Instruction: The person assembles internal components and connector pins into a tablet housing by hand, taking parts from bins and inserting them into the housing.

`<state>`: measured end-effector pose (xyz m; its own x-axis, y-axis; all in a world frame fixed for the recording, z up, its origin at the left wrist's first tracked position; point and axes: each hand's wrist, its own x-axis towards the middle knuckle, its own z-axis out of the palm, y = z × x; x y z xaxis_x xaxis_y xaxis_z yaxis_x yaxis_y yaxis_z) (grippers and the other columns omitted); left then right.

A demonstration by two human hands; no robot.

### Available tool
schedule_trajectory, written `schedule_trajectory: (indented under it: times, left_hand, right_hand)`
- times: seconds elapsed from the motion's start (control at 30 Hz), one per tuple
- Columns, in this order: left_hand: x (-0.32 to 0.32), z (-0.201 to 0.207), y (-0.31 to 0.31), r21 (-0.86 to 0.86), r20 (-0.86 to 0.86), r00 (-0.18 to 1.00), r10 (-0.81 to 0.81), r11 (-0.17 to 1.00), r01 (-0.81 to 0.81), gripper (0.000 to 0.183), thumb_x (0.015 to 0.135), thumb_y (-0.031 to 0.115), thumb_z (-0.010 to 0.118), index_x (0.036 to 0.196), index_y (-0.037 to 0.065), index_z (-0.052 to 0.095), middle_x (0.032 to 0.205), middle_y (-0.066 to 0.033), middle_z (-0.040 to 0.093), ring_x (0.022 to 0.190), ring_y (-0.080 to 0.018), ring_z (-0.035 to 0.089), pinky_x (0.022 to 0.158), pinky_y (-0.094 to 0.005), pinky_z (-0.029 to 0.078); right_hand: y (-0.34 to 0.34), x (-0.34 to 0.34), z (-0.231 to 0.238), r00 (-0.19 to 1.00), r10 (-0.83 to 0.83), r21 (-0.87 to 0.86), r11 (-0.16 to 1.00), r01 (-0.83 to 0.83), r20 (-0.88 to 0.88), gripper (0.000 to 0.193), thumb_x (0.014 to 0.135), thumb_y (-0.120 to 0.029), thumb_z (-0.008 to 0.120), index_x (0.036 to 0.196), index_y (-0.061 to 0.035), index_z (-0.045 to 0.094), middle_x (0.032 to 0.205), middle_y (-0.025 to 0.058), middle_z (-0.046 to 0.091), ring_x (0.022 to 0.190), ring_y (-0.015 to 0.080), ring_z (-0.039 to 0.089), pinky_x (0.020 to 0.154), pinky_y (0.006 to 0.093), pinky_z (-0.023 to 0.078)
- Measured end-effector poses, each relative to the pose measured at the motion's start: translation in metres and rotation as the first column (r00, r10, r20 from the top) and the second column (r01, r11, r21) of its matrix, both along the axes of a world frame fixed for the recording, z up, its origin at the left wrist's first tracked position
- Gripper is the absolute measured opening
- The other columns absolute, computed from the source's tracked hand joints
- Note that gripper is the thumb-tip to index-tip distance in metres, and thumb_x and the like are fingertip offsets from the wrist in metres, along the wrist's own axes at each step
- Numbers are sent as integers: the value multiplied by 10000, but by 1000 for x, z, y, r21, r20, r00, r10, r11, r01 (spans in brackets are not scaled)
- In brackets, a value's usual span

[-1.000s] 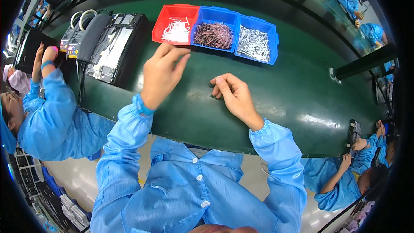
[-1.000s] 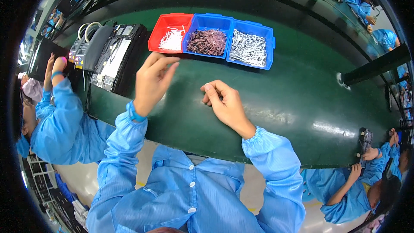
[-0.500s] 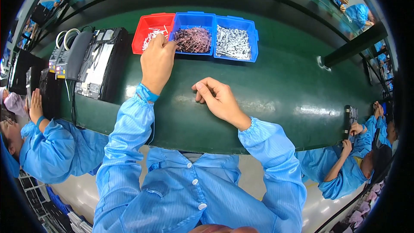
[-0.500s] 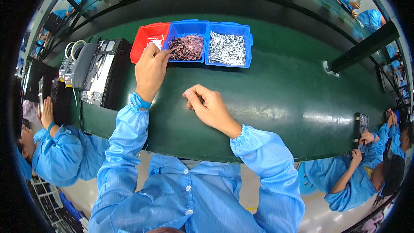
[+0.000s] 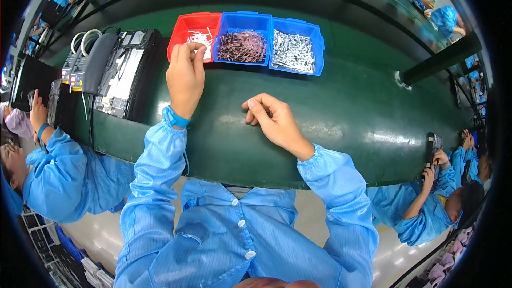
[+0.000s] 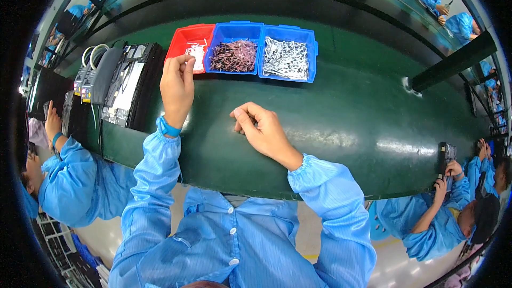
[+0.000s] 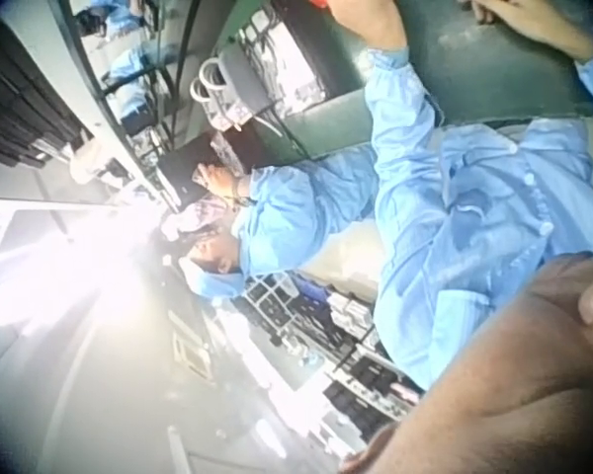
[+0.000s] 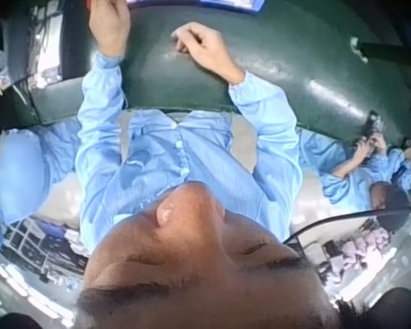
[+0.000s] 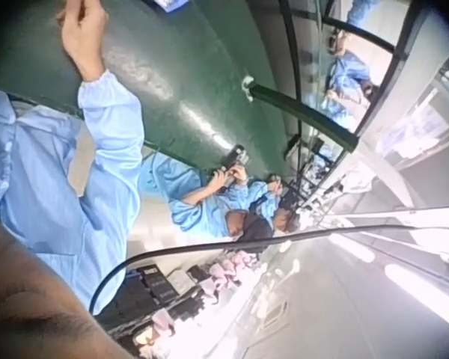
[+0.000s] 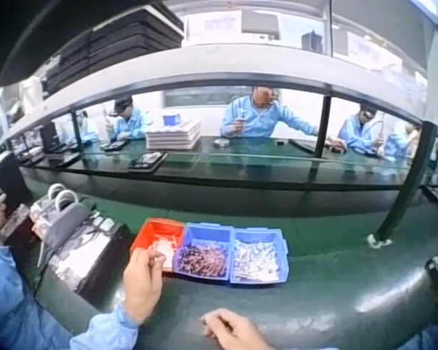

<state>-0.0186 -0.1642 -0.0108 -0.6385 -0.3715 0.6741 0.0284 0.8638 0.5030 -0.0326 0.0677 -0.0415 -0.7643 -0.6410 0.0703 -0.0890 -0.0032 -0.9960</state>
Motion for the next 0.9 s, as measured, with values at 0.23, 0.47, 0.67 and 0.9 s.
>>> schedule_trajectory:
  times: [0.23, 0.47, 0.67, 0.9]
  left_hand:
    - [27, -12, 33, 653, -86, 904, -420, 661, 370, 116, 1011, 81, 644, 1073, -14, 663, 882, 29, 626, 740, -7, 496, 636, -186, 414]
    - [46, -19, 46, 764, 34, 801, -598, 532, 365, 143, 1027, 133, 635, 1074, -2, 646, 939, 39, 620, 833, -4, 539, 726, -171, 443]
    - [46, -21, 47, 806, 27, 782, -623, 476, 352, 160, 1026, 146, 640, 1070, -7, 638, 926, 33, 622, 833, -12, 563, 728, -173, 469]
    - [47, -24, 51, 777, 24, 781, -625, 502, 378, 147, 1018, 132, 649, 1068, -6, 641, 931, 28, 630, 827, -13, 565, 720, -176, 474]
  right_hand:
    - [4, -4, 2, 989, -97, -124, 986, 111, 111, 250, 995, -161, 668, 1179, 5, 632, 865, 38, 669, 686, 59, 604, 617, 218, 493]
    - [3, -4, 8, 968, -201, -171, 970, 175, -149, 423, 894, -44, 763, 1282, -6, 599, 983, 39, 664, 683, 42, 592, 592, 207, 476]
    - [4, -10, 10, 860, -245, -113, 970, 217, -448, 164, 900, -28, 747, 1054, -18, 692, 924, 51, 670, 671, 63, 603, 557, 226, 471]
    - [4, -10, 9, 844, -293, -102, 955, 278, -448, 87, 905, -33, 742, 958, -5, 679, 863, 44, 661, 636, 67, 601, 524, 223, 457]
